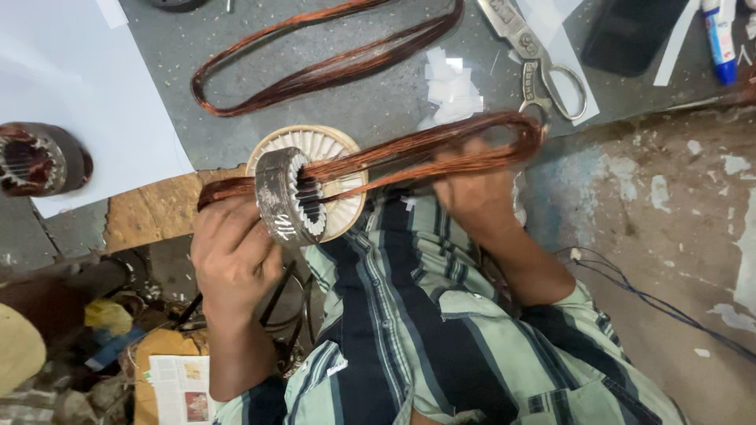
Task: The person winds a long copper wire around a slotted stator core, repeatedly threading the wire through slots and adjusting the bundle with both hands. The person occasionally pauses to align the wire or reposition the stator on the workbench.
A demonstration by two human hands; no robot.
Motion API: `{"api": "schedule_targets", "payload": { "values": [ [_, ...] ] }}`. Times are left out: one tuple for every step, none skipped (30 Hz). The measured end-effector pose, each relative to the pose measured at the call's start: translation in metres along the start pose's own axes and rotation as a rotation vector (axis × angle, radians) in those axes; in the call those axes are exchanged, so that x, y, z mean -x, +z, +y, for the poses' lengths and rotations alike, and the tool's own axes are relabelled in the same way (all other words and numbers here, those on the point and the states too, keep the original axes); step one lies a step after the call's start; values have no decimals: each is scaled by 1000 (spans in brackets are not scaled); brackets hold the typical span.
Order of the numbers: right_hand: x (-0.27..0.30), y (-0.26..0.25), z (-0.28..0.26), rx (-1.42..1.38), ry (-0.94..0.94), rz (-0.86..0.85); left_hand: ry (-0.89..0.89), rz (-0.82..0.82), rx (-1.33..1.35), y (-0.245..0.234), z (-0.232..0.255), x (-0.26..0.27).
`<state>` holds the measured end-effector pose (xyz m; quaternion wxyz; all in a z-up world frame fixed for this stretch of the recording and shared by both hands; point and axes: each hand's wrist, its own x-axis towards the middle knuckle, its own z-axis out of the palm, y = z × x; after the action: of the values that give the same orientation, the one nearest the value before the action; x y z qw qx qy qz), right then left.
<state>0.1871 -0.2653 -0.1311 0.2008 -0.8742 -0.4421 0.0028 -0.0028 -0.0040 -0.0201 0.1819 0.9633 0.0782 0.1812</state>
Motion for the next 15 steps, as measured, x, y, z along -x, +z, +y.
{"api": "schedule_targets", "payload": {
  "values": [
    [1,1,-3,-107,-19,13,-4,-5,-3,0,0,-1],
    [2,3,-8,-218,-40,20,-5,-3,-1,-1,0,0],
    [1,5,-11,-220,-38,41,-6,-2,2,-2,-1,1],
    [1,6,-12,-222,-38,66,-5,1,2,-1,-1,2],
    [1,6,-13,-225,-38,90,-5,4,9,-1,-1,2],
    [0,8,-13,-199,-8,2,-3,10,15,0,-1,3],
    [-1,9,-12,-172,22,-86,-2,15,20,1,-2,3],
    [-1,10,-11,-145,56,-174,-8,17,24,1,-2,4],
    [-2,11,-10,-121,-16,-111,-13,20,28,1,-2,4],
    [-1,11,-10,-95,-84,-45,-13,22,36,1,-2,4],
    [0,10,-9,-69,-152,21,-7,25,48,1,-1,3],
    [-1,8,-10,-96,-174,13,1,34,56,1,0,1],
    [0,4,-11,-122,-195,4,9,42,64,0,1,-1],
    [-1,1,-13,-152,-225,-6,17,47,68,-1,1,-2],
    [-2,-2,-15,-350,-235,-14,25,53,72,-2,1,-4]
  ]
}}
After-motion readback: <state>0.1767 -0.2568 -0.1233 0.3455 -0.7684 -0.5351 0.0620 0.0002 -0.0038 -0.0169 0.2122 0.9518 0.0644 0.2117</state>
